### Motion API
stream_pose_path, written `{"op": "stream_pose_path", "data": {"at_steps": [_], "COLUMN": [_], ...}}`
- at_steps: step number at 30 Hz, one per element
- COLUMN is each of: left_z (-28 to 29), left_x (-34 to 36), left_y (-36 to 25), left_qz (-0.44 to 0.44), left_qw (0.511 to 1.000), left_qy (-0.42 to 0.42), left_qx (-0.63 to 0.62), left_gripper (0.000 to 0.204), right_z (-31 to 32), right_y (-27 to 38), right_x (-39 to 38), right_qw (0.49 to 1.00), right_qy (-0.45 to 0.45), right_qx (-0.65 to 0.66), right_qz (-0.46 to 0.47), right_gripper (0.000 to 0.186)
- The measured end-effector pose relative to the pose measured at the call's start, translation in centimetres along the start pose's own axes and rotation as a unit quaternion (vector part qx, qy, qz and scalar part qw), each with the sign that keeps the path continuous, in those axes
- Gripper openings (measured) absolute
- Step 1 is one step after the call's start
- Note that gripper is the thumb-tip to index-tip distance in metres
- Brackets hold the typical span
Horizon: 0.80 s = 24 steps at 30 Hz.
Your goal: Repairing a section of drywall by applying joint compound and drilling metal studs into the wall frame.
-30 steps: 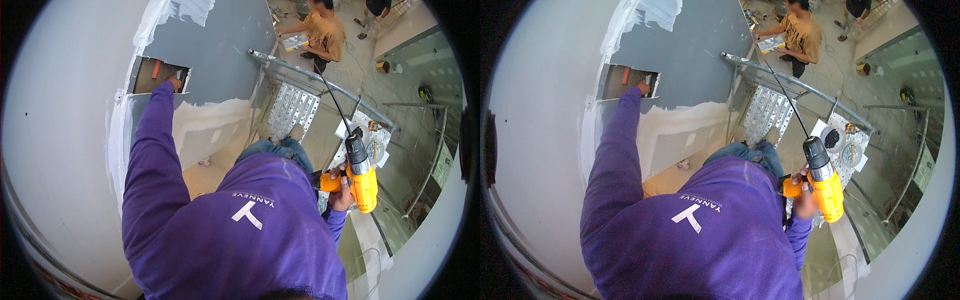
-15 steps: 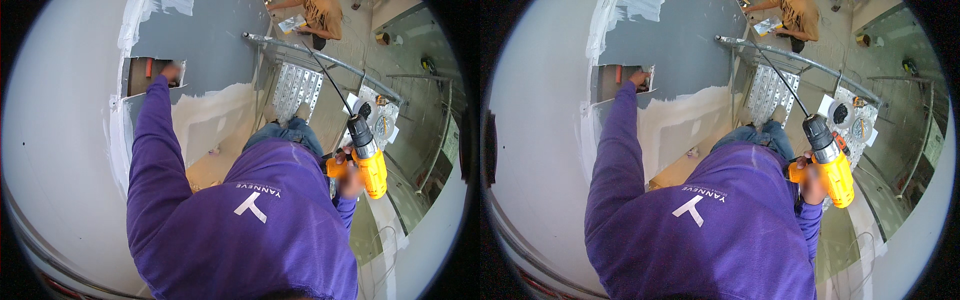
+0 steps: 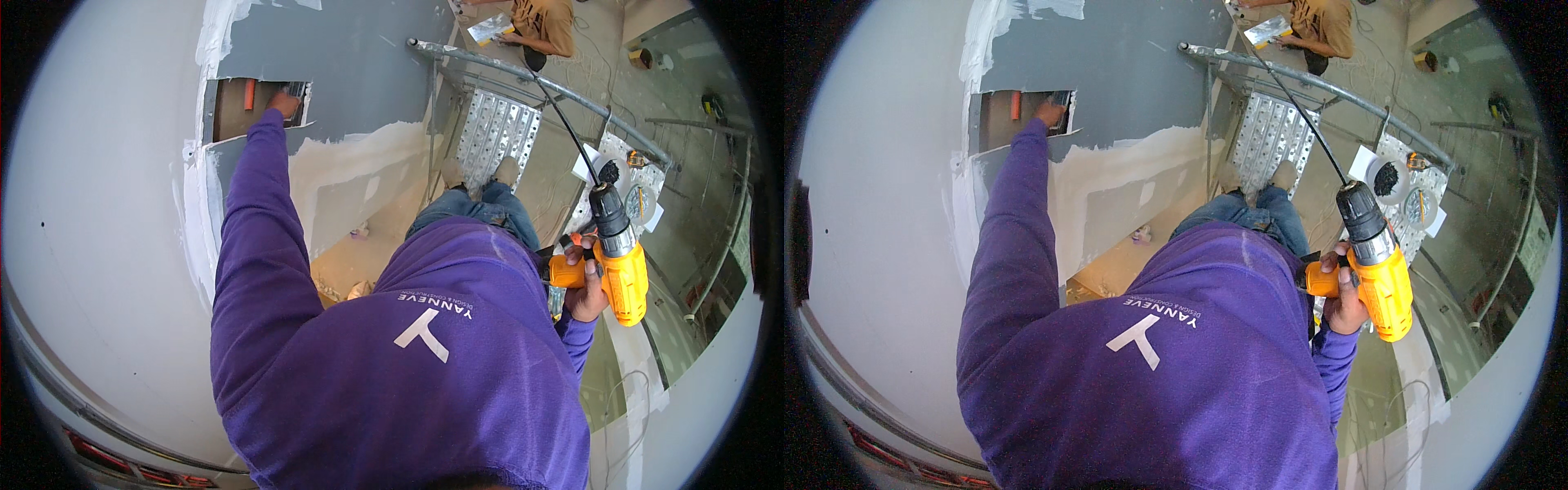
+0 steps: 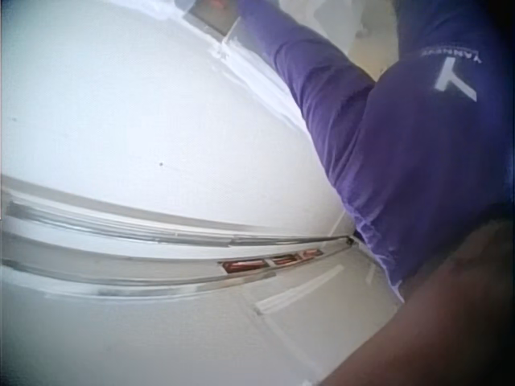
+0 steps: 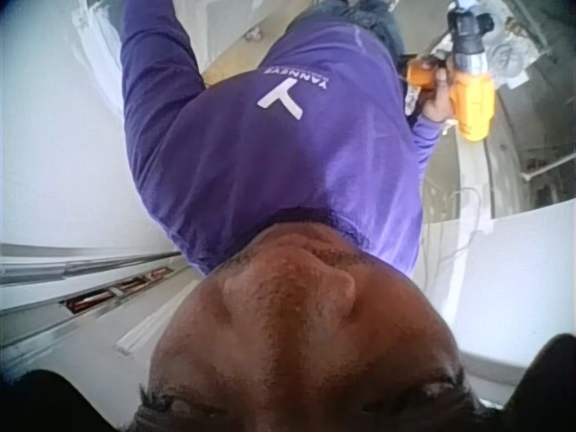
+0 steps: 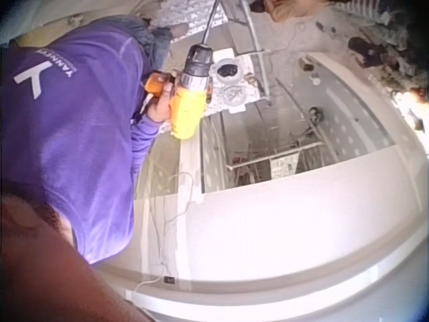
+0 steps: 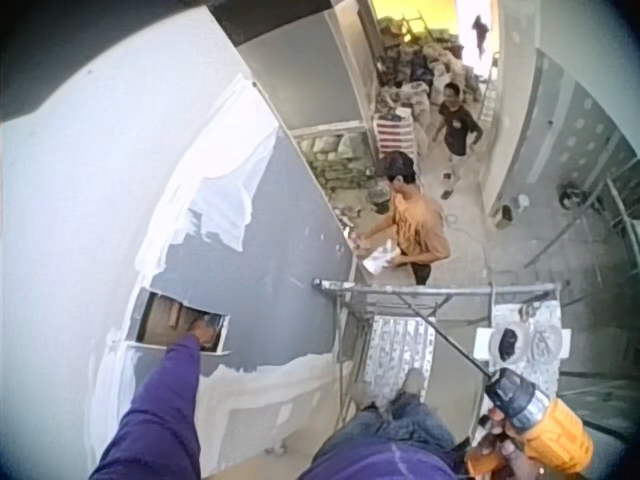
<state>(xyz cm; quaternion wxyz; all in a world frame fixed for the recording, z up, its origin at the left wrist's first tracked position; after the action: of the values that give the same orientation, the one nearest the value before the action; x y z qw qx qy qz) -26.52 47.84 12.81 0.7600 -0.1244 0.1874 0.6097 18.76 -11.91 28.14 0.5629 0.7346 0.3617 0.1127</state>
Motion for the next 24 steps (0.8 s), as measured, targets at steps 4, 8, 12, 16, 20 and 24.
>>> {"op": "stream_pose_path", "data": {"at_steps": [4,8,12,16,20,24], "left_z": [-0.5,-1.7,-0.9,-1.3,0.5,-1.9], "left_x": [0.6,1.5,1.6,1.7,-2.1,1.4], "left_y": [-1.8,-1.7,3.7,3.0,-3.4,0.8], "left_qz": [-0.015,-0.018,-0.02,0.027,0.021,0.03], "left_qw": [0.995,0.993,0.986,0.983,0.992,0.986], "left_qy": [0.055,0.053,0.15,0.16,0.063,0.07], "left_qx": [-0.084,-0.105,-0.062,-0.09,-0.107,-0.15], "left_gripper": [0.062,0.064,0.062,0.063,0.058,0.059], "right_z": [0.9,1.3,1.4,1.7,2.2,1.8], "right_y": [-0.5,-0.7,-0.6,-0.6,-1.0,-1.5], "right_x": [-0.7,-0.9,-0.1,0.1,0.0,0.4], "right_qw": [1.0,1.0,1.0,0.999,0.999,0.998], "right_qy": [-0.018,-0.008,0.01,0.003,-0.006,0.034], "right_qx": [-0.001,-0.006,0.001,0.0,-0.016,-0.021], "right_qz": [-0.009,-0.02,-0.029,-0.036,-0.047,-0.055], "right_gripper": [0.041,0.041,0.043,0.041,0.042,0.044]}}
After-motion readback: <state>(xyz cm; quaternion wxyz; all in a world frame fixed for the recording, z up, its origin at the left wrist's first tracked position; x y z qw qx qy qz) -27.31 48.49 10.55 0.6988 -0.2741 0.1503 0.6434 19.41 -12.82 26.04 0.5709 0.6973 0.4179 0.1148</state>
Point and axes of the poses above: each hand's wrist, its own x-axis towards the middle knuckle, its own z-axis out of the back of the hand, y = z × x, the point moved 6 cm from there along x, towards the middle knuckle, and after that the axes turned 2 degrees about -z, right-handed, at the moved point
